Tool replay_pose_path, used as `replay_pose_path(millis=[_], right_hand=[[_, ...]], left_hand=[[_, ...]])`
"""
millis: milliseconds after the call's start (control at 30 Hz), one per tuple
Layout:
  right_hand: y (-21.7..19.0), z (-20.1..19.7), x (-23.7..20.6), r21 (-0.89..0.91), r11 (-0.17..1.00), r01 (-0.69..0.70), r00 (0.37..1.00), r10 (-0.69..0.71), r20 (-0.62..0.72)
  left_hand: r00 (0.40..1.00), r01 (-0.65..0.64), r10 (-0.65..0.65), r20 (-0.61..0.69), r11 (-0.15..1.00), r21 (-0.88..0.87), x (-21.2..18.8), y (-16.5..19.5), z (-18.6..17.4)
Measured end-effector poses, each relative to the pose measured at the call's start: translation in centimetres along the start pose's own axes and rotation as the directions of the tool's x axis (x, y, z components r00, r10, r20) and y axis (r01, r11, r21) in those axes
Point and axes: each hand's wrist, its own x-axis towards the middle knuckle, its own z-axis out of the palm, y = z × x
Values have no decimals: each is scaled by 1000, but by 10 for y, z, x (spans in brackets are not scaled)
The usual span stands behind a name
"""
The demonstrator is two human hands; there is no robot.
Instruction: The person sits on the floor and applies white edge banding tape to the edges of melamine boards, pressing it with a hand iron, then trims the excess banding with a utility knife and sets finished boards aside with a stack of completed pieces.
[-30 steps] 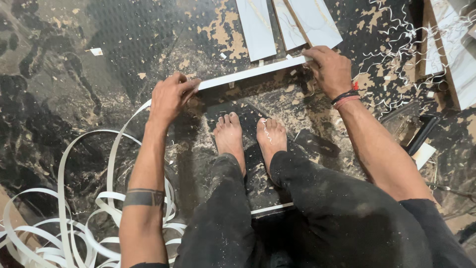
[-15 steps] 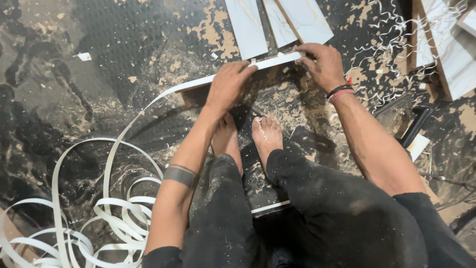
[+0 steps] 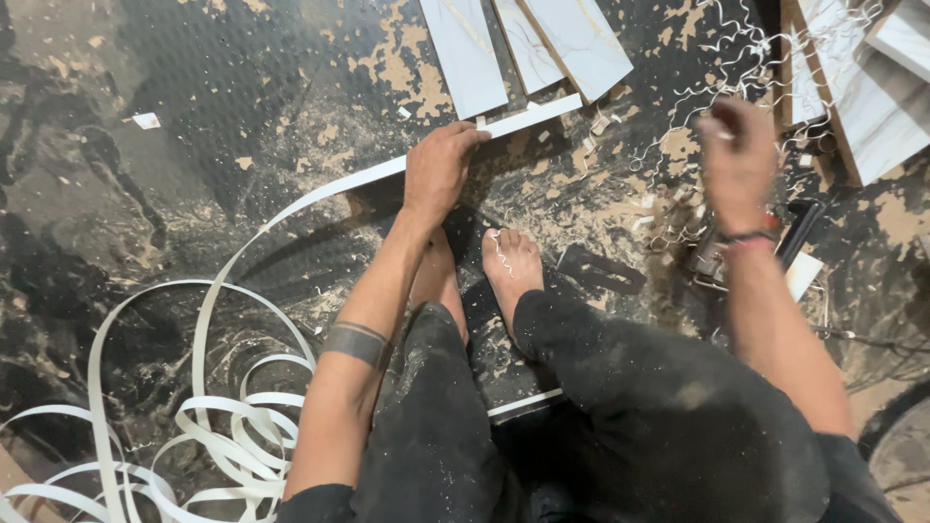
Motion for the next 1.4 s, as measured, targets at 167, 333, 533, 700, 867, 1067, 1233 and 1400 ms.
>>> replay_pose_path(millis=[167, 333, 533, 700, 867, 1067, 1233, 1400], right_hand=[[73, -114, -46, -585, 804, -111, 977, -19, -211], [107, -119, -62, -20, 596, -803, 596, 803, 22], [64, -68, -47, -106, 760, -642, 726, 646, 237], [-5, -34, -10, -160, 977, -141, 881, 197, 430], [-53, 24, 47, -15, 981, -191, 876, 177, 449], [-84, 77, 87, -281, 920, 274, 895, -136, 426], [-99, 89, 84, -287, 930, 230, 890, -82, 448], [-128, 129, 70, -277, 941, 195, 864, -31, 503]], left_hand=[[1000, 7, -7, -14, 1000, -30, -2, 1, -1], [1000, -19, 19, -11, 999, -32, -2, 1, -3], [1000, -29, 29, -4, 999, -27, 0, 0, -3], [999, -36, 36, -13, 999, -9, 2, -2, -2], [999, -43, 43, -9, 999, -10, 4, 0, -4], [1000, -8, 8, 4, 1000, -17, 5, 1, -5], [999, -18, 13, -45, 995, -100, 2, -5, -9], [996, 61, -63, -56, 997, -50, -16, -22, -29]])
